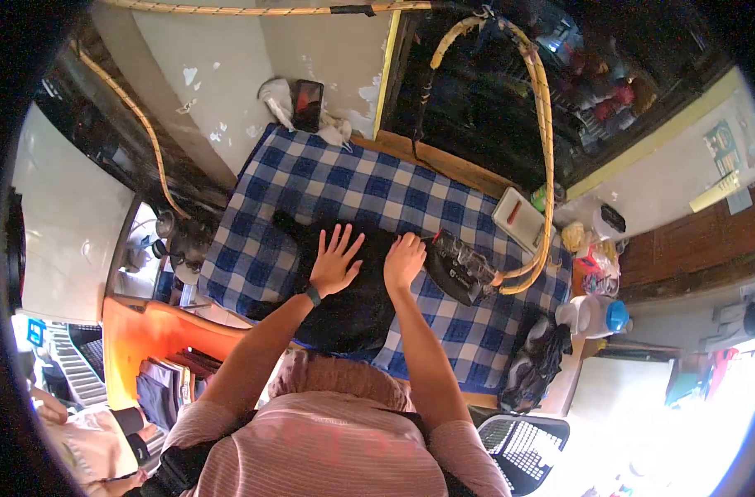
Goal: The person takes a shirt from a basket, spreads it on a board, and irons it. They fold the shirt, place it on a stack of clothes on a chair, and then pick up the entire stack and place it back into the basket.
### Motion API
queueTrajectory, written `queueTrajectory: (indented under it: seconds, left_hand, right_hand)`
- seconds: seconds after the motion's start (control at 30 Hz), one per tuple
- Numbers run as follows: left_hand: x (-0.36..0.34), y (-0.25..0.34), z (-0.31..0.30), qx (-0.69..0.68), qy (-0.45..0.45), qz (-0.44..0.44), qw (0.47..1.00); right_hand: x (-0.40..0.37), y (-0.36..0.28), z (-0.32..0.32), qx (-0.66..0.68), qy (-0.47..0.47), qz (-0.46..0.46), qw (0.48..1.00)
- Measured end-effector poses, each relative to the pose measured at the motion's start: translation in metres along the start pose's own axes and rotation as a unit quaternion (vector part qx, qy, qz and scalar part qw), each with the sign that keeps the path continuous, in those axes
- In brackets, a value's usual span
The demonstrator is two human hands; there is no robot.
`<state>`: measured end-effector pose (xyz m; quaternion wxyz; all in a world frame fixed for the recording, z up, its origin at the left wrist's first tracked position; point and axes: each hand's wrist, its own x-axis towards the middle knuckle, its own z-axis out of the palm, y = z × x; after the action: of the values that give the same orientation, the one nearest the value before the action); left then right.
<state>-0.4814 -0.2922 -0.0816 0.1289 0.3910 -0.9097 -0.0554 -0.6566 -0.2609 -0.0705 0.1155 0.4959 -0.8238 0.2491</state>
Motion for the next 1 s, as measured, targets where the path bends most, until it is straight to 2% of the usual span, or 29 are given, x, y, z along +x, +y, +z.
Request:
queueTrajectory:
  seconds: [0.03,0.07,0.13,0.17,0.2,0.23,0.27,0.3,0.33,0.4,0.47,0.5,0.57,0.6,0.67,0.7,0.73,0.8,0.83,0.87,0.9,0.93,0.97,1.0]
  left_hand:
    - [0.001,-0.001,0.001,-0.003,-0.005,0.006,1.000]
    - [0.002,-0.001,0.003,-0.002,-0.007,0.001,1.000]
    - [0.001,0.000,0.005,-0.028,0.024,0.004,0.999]
    - [-0.004,0.003,-0.004,-0.028,0.020,-0.002,0.999]
    - [-0.012,0.009,-0.023,-0.088,0.031,0.032,0.995]
    - [-0.021,0.014,-0.036,-0.149,0.041,0.066,0.986]
    - [-0.037,0.017,-0.037,-0.190,0.020,0.149,0.970]
    - [-0.057,0.024,-0.038,-0.231,0.002,0.229,0.946]
    - [-0.078,0.036,-0.035,-0.222,-0.024,0.281,0.933]
    - [-0.105,0.061,-0.043,-0.177,-0.063,0.301,0.935]
    - [-0.121,0.076,-0.032,-0.138,-0.063,0.284,0.947]
    - [-0.128,0.082,-0.025,-0.097,-0.061,0.271,0.956]
    - [-0.143,0.093,-0.010,-0.079,-0.046,0.248,0.965]
    - [-0.148,0.098,-0.005,-0.058,-0.032,0.230,0.971]
    - [-0.151,0.105,0.000,-0.067,0.001,0.192,0.979]
    - [-0.152,0.108,0.002,-0.076,0.032,0.167,0.983]
    - [-0.153,0.110,0.000,-0.073,0.036,0.157,0.984]
    - [-0.156,0.115,-0.005,-0.118,0.139,0.178,0.967]
    - [-0.157,0.116,-0.007,-0.124,0.091,0.192,0.969]
    - [-0.160,0.120,-0.002,-0.121,0.096,0.185,0.971]
    - [-0.162,0.123,0.003,-0.145,0.049,0.168,0.974]
    - [-0.161,0.125,-0.003,-0.170,0.003,0.150,0.974]
    - [-0.162,0.123,-0.010,-0.257,0.043,0.143,0.955]
    - [-0.167,0.118,-0.019,-0.253,0.048,0.138,0.956]
  right_hand:
    - [-0.001,0.005,0.002,-0.050,-0.021,-0.049,0.997]
    - [-0.004,0.011,0.003,-0.048,-0.026,-0.052,0.997]
    - [-0.008,0.018,-0.003,-0.063,0.054,-0.164,0.983]
    - [-0.009,0.019,-0.018,-0.016,0.027,-0.200,0.979]
    - [-0.014,0.022,-0.034,-0.013,0.020,-0.202,0.979]
    - [-0.021,0.028,-0.051,0.046,0.004,-0.226,0.973]
    - [-0.026,0.037,-0.063,0.106,-0.012,-0.247,0.963]
    - [-0.029,0.051,-0.072,0.097,-0.010,-0.250,0.963]
    - [-0.028,0.066,-0.081,0.088,-0.008,-0.254,0.963]
    - [-0.002,0.076,-0.115,0.032,0.021,-0.241,0.970]
    - [0.037,0.083,-0.147,-0.048,-0.075,-0.225,0.970]
    - [0.053,0.095,-0.150,-0.047,-0.078,-0.230,0.969]
    - [0.082,0.119,-0.151,0.094,-0.199,-0.265,0.939]
    - [0.093,0.126,-0.149,0.096,-0.202,-0.275,0.935]
    - [0.105,0.133,-0.140,0.109,-0.339,-0.216,0.909]
    - [0.104,0.136,-0.133,0.097,-0.299,-0.261,0.913]
    - [0.103,0.134,-0.131,0.098,-0.301,-0.271,0.909]
    - [0.098,0.131,-0.130,0.155,-0.385,-0.123,0.901]
    - [0.095,0.152,-0.110,0.154,-0.304,-0.229,0.912]
    - [0.100,0.153,-0.114,0.154,-0.305,-0.238,0.909]
    - [0.106,0.152,-0.116,0.228,-0.467,-0.062,0.852]
    - [0.110,0.151,-0.119,0.284,-0.599,0.118,0.739]
    - [0.110,0.148,-0.119,0.299,-0.602,0.131,0.728]
    - [0.105,0.145,-0.117,0.298,-0.604,0.123,0.729]
